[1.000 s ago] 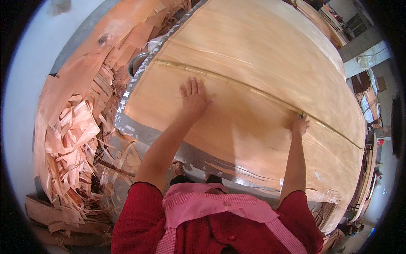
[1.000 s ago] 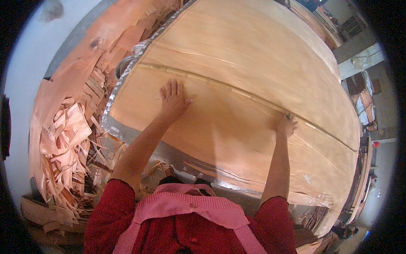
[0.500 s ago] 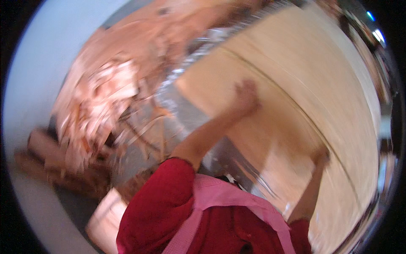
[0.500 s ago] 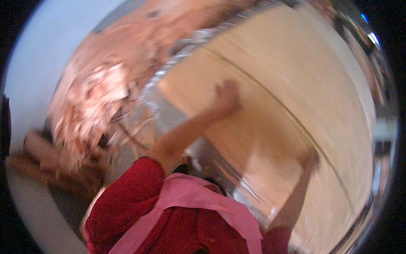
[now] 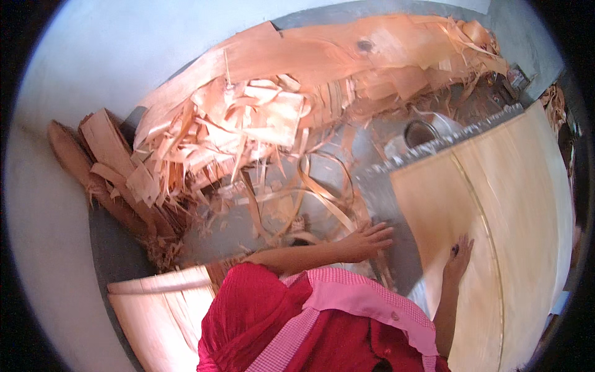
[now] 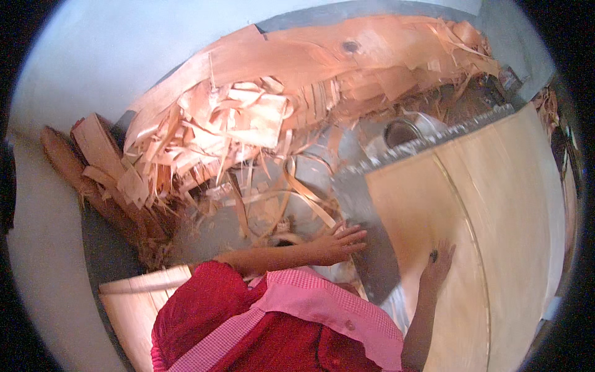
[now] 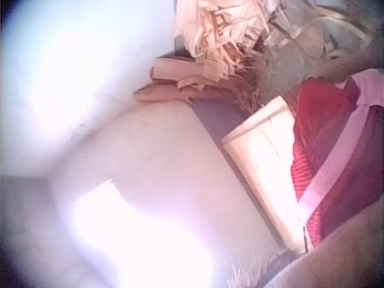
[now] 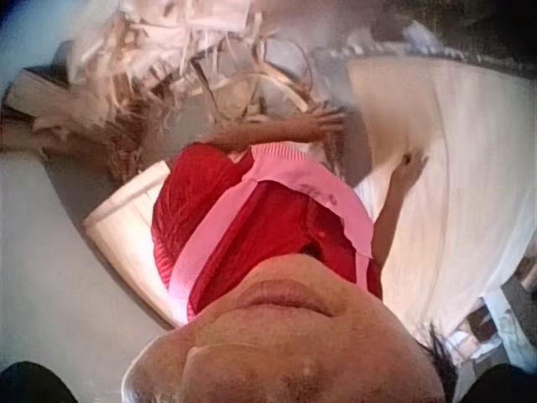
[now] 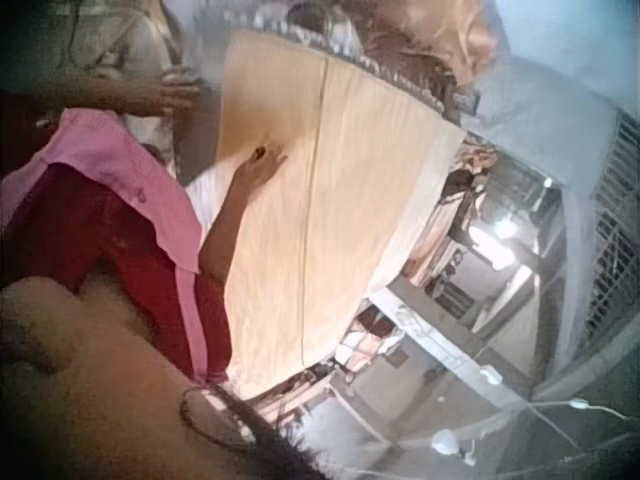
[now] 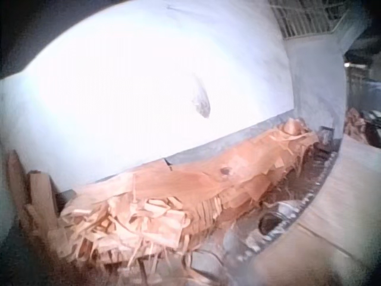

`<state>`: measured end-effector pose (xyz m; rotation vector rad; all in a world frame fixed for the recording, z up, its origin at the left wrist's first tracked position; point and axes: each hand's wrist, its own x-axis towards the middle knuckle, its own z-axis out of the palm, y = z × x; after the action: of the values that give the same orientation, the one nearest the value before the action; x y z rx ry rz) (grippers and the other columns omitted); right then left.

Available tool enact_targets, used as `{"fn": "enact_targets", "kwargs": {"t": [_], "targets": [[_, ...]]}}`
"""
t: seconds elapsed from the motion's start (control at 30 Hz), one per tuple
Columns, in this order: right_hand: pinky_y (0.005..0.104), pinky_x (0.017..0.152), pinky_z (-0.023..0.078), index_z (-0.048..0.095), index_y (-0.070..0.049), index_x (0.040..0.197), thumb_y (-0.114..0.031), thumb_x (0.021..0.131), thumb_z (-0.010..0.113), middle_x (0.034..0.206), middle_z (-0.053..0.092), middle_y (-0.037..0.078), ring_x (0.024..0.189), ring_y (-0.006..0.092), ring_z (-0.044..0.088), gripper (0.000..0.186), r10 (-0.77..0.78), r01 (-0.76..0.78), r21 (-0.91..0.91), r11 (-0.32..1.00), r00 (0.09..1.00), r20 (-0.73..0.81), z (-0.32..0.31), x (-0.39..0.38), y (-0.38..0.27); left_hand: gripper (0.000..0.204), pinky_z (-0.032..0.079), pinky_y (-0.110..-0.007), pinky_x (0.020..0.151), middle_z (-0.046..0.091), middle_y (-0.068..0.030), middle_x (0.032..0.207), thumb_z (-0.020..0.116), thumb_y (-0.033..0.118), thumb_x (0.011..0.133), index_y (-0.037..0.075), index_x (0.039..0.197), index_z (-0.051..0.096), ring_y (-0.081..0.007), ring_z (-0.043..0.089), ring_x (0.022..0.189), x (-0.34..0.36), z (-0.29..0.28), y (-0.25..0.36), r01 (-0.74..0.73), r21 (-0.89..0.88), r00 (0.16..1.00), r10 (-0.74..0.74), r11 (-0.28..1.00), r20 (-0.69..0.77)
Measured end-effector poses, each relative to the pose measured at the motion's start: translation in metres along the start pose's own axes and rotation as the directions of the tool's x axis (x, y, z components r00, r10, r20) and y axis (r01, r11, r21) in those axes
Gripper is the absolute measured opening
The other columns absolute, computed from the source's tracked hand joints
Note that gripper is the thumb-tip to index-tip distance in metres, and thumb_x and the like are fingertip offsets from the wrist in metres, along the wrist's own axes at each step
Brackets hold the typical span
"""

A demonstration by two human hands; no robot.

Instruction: The person prepares wood veneer by taping seams between large sheets, trimming excess strips with a handheld blade, and stacking the completed sheets onto a pile.

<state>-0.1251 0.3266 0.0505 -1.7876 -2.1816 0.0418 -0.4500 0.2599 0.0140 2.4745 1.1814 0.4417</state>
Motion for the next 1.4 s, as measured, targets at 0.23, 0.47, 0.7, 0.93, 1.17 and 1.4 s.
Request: {"fn": "enact_targets", "kwargs": {"t": [0.23,0.47,0.7,0.93,1.17,1.4], "targets": [[0.0430,0.100,0.025,0.041,-0.006,0.123,-0.027,0.080,0.049,0.129,0.036,0.019,0.121,0.0367,0.029,0.049,0.102,-0.127,-0.229,0.965,0.988,-0.116,0.105,0.079,-0.095,0.050,0.027,-0.052,0.095,0.022,-0.0137,0.137,0.056,0.020,0.077,0.009,0.123,0.039,-0.0313,0.031,0.121,-0.152,-0.078,-0.172,0.464,-0.006,0.871,-0.455,0.886,0.187],[0.0393,0.102,0.024,0.039,-0.008,0.125,-0.017,0.081,0.045,0.131,0.034,0.016,0.123,0.0312,0.029,0.046,0.124,-0.130,-0.323,0.937,0.991,-0.042,0.110,0.070,-0.088,0.045,0.029,-0.049,0.095,0.027,-0.0131,0.135,0.052,0.020,0.079,0.009,0.122,0.042,-0.0304,0.036,0.118,-0.200,-0.139,-0.307,0.586,-0.159,0.805,-0.549,0.794,0.227],[0.0379,0.074,0.045,0.048,-0.007,0.116,-0.022,0.087,0.043,0.106,0.055,0.018,0.094,0.0306,0.055,0.033,0.679,-0.679,0.041,0.733,0.734,0.021,0.124,0.085,-0.058,0.052,0.033,-0.045,0.094,0.030,-0.0166,0.133,0.057,0.014,0.076,0.006,0.124,0.039,-0.0330,0.036,0.117,-0.200,-0.167,-0.421,0.684,-0.160,0.727,-0.681,0.711,0.083],[0.0379,0.065,0.047,0.058,-0.004,0.096,-0.019,0.083,0.042,0.090,0.060,0.016,0.072,0.0258,0.059,0.025,0.777,-0.744,-0.258,0.616,0.627,0.047,0.087,0.180,-0.172,0.048,0.030,-0.042,0.096,0.037,-0.0159,0.127,0.054,0.021,0.078,0.009,0.122,0.040,-0.0277,0.034,0.118,-0.178,-0.253,-0.540,0.477,0.073,0.878,-0.471,0.876,-0.084],[0.0383,0.069,0.047,0.052,-0.027,0.112,-0.026,0.082,0.048,0.095,0.060,0.010,0.081,0.0269,0.058,0.031,0.600,-0.629,0.104,0.770,0.771,0.213,0.163,0.201,-0.408,0.042,0.031,-0.042,0.095,0.040,-0.0142,0.122,0.052,0.019,0.078,0.009,0.118,0.043,-0.0264,0.037,0.114,-0.063,-0.277,-0.632,0.284,0.267,0.952,-0.236,0.921,-0.196],[0.0401,0.066,0.045,0.053,-0.023,0.104,-0.030,0.081,0.050,0.087,0.060,0.008,0.077,0.0282,0.058,0.024,0.779,-0.813,0.008,0.582,0.560,0.282,0.183,0.104,-0.520,0.037,0.032,-0.041,0.093,0.043,-0.0125,0.117,0.050,0.018,0.078,0.010,0.114,0.045,-0.0250,0.040,0.109,-0.033,-0.297,-0.672,0.195,0.260,0.975,-0.158,0.946,-0.158]]}}
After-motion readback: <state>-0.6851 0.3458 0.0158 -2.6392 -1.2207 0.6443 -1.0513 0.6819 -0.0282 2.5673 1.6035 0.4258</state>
